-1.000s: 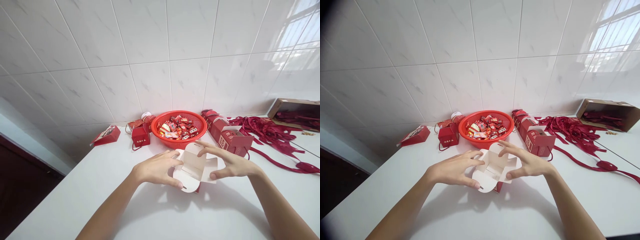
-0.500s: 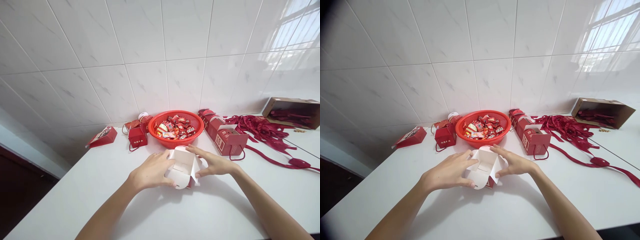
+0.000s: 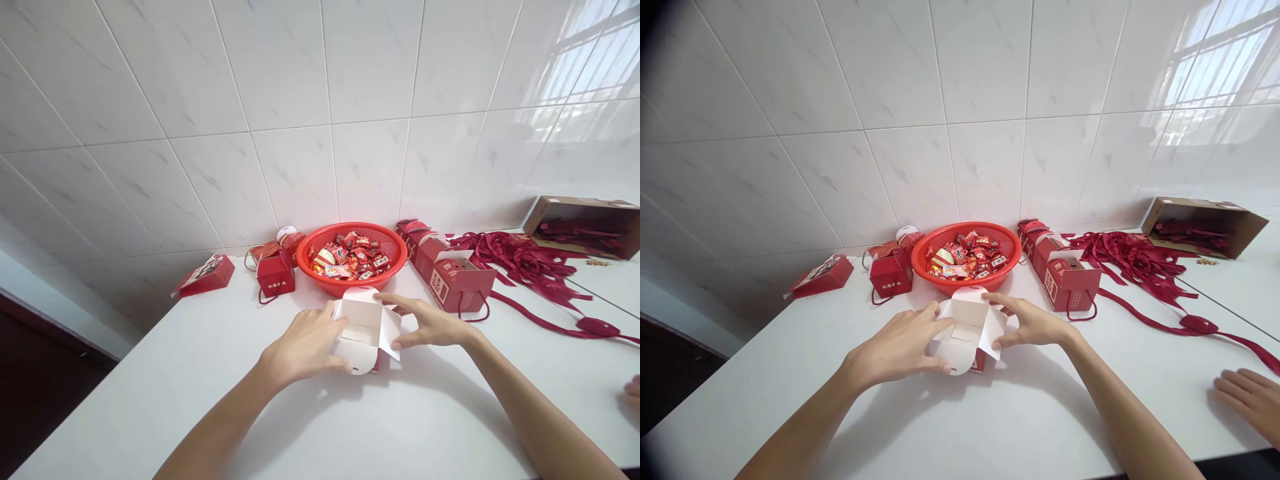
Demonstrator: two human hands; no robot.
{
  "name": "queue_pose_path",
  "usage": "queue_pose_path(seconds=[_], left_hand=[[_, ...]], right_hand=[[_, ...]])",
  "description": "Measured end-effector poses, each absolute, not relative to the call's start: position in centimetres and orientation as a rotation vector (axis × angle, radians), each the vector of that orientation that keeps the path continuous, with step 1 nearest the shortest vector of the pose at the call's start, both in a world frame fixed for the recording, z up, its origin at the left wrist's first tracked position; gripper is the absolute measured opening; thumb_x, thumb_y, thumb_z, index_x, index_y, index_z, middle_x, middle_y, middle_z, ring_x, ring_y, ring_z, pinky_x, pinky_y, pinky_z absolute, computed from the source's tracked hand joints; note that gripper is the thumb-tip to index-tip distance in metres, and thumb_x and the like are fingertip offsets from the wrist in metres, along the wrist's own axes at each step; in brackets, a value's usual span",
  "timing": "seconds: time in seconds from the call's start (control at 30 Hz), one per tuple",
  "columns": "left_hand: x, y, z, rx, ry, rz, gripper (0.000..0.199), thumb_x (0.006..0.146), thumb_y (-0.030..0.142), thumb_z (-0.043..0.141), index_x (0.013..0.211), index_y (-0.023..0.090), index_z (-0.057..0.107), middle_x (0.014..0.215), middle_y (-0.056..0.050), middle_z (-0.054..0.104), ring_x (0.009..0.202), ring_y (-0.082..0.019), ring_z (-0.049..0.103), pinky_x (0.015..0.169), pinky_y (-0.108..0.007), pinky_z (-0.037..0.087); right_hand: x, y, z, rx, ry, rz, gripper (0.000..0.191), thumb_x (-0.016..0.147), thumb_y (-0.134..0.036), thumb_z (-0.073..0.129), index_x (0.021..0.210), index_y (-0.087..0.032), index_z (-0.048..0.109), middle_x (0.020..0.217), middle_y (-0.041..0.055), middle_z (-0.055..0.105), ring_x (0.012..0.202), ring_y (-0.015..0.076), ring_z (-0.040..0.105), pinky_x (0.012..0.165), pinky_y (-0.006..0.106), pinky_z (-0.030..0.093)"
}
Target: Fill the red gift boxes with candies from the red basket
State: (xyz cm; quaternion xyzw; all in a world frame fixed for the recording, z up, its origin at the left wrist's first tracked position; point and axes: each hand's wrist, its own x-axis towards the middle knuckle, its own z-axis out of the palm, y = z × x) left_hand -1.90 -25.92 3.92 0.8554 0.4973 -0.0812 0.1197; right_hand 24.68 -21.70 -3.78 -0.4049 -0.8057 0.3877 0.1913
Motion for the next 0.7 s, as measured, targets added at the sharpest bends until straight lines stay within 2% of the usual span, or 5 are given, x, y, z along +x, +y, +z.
queue_pose_path(seconds=[0.2, 0.33, 0.43, 0.57, 0.7], left_hand=[[-1.8, -26.2, 3.7, 2.506, 1.471, -0.225, 0.044, 0.077, 0.057, 0.068, 0.107, 0.024, 0.067, 0.114, -0.008, 0.057, 0.087, -0.025, 0.06, 0.079, -0.037, 0.046], [-2.0, -26.5, 3.9, 2.463, 1.485, -0.149, 0.05, 0.074, 0.064, 0.067, 0.105, 0.025, 0.068, 0.112, -0.008, 0.057, 0.084, -0.026, 0.06, 0.073, -0.035, 0.046], [-2.3, -26.3, 4.4, 2.467, 1.406, -0.031, 0.049, 0.082, 0.067, 0.056, 0.104, 0.025, 0.068, 0.107, -0.007, 0.059, 0.08, -0.023, 0.06, 0.068, -0.033, 0.044], [-2.6, -24.8, 4.7, 2.472, 1.346, 0.266, 0.035, 0.087, 0.052, 0.056, 0.104, 0.023, 0.067, 0.103, -0.004, 0.062, 0.079, -0.02, 0.06, 0.069, -0.031, 0.045], [-2.6, -21.2, 4.2, 2.373, 1.148, 0.747, 0.011, 0.082, 0.024, 0.055, 0.078, 0.02, 0.065, 0.084, -0.002, 0.067, 0.079, -0.017, 0.062, 0.072, -0.028, 0.049]], right_hand=[[25.3, -21.7, -2.7, -1.051, -2.239, 0.95, 0.073, 0.074, -0.056, 0.077, 0.139, -0.027, 0.058, 0.14, 0.0099, 0.06, 0.123, 0.0309, 0.058, 0.104, 0.046, 0.049], [24.9, -21.3, -1.6, -1.028, -2.034, 0.855, 0.048, 0.083, -0.058, 0.067, 0.115, -0.022, 0.071, 0.118, 0.0099, 0.072, 0.105, 0.0278, 0.068, 0.094, 0.042, 0.055], [24.3, -20.4, -1.0, -1.052, -1.89, 0.769, 0.043, 0.086, -0.059, 0.063, 0.101, -0.02, 0.073, 0.105, 0.0096, 0.075, 0.096, 0.0272, 0.07, 0.088, 0.041, 0.057], [23.5, -17.9, -0.3, -1.08, -1.845, 0.65, 0.037, 0.085, -0.054, 0.062, 0.094, -0.02, 0.073, 0.102, 0.0089, 0.076, 0.094, 0.0268, 0.069, 0.085, 0.04, 0.056], [22.5, -14.2, 0.1, -1.124, -1.907, 0.548, 0.022, 0.084, -0.038, 0.061, 0.087, -0.019, 0.072, 0.096, 0.0068, 0.076, 0.087, 0.0233, 0.069, 0.083, 0.036, 0.055]])
